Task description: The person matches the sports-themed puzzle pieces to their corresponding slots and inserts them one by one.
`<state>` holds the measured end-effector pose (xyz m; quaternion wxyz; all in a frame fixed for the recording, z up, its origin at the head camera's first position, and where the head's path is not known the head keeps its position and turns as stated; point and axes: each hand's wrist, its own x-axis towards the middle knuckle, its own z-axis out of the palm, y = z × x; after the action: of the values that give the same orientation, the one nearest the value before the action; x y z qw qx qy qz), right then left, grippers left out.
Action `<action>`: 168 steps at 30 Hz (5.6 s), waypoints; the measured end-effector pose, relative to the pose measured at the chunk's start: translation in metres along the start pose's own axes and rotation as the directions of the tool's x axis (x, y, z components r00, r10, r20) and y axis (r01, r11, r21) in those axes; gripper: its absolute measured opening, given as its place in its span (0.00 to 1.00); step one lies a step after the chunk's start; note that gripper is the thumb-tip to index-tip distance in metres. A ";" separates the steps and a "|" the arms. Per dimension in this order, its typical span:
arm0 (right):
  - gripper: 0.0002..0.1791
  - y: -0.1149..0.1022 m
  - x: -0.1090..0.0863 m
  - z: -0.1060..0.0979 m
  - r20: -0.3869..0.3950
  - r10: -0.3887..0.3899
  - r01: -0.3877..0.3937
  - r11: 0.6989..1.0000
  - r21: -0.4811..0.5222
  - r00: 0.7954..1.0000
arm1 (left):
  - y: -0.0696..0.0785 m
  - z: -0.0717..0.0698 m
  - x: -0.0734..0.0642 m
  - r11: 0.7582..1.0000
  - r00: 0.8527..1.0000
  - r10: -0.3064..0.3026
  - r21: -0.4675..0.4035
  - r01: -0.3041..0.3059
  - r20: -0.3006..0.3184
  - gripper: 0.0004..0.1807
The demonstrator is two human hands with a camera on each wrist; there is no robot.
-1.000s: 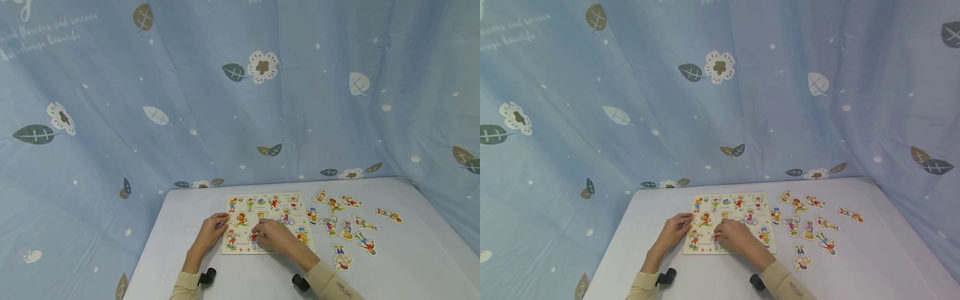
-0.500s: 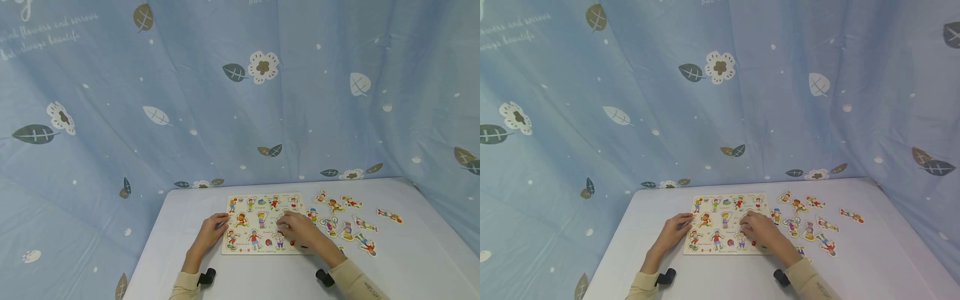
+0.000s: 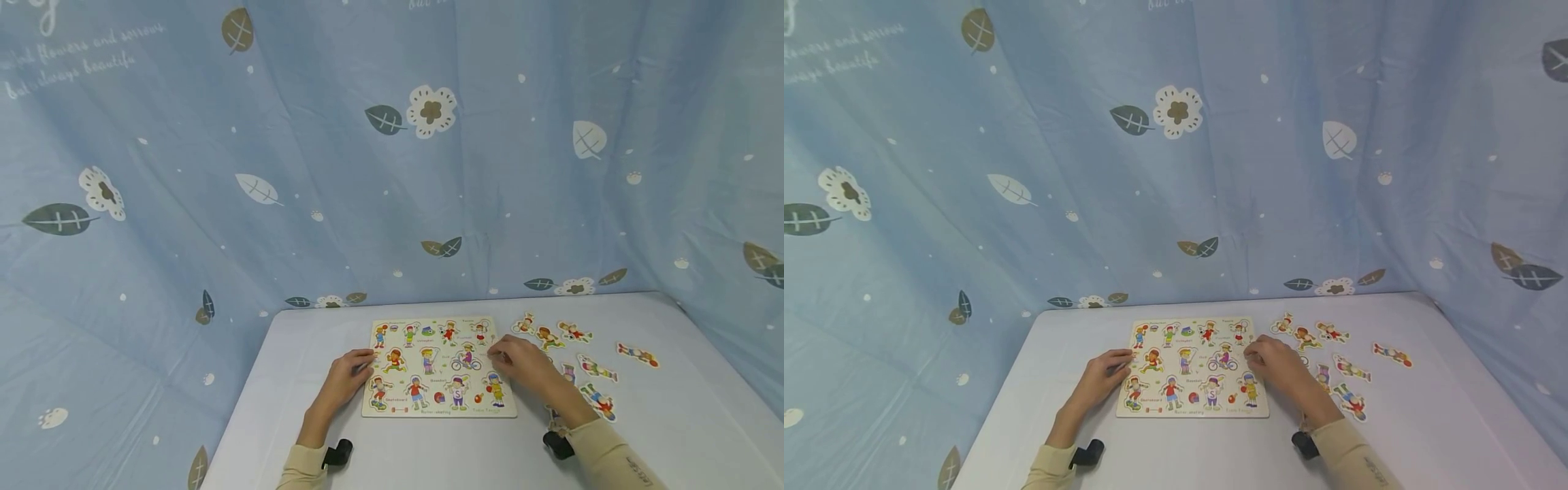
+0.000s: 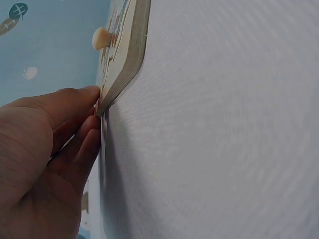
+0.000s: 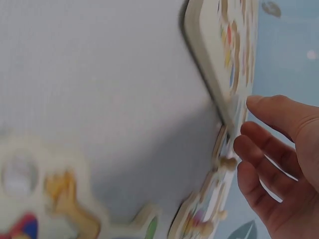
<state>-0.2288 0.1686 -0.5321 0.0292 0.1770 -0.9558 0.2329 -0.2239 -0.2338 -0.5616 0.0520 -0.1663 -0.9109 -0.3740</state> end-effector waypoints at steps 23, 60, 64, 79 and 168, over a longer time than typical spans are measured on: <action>0.06 0.037 0.005 -0.004 -0.043 -0.024 0.024 1.000 0.009 0.999 | -0.002 0.001 0.000 1.000 1.000 -0.011 0.005 0.011 0.009 0.16; 0.06 0.032 0.002 -0.006 -0.045 -0.055 0.053 0.998 -0.044 0.997 | -0.003 0.001 -0.002 1.000 1.000 -0.004 -0.005 0.004 -0.002 0.16; 0.06 0.031 0.001 -0.007 -0.049 -0.057 0.055 0.997 -0.045 0.997 | -0.004 0.002 -0.001 1.000 1.000 0.005 -0.001 -0.005 -0.004 0.17; 0.06 0.016 -0.009 -0.011 -0.048 -0.100 0.098 0.994 -0.056 0.994 | -0.001 0.001 -0.002 1.000 1.000 0.009 0.005 -0.009 -0.013 0.16; 0.07 -0.016 -0.045 0.015 -0.048 -0.288 0.283 0.956 -0.079 0.957 | -0.002 0.001 -0.003 1.000 1.000 0.014 -0.002 -0.014 -0.015 0.16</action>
<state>-0.1805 0.1632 -0.5442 0.0970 0.3051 -0.9266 0.1973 -0.2221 -0.2354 -0.5638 0.0615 -0.1697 -0.9090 -0.3758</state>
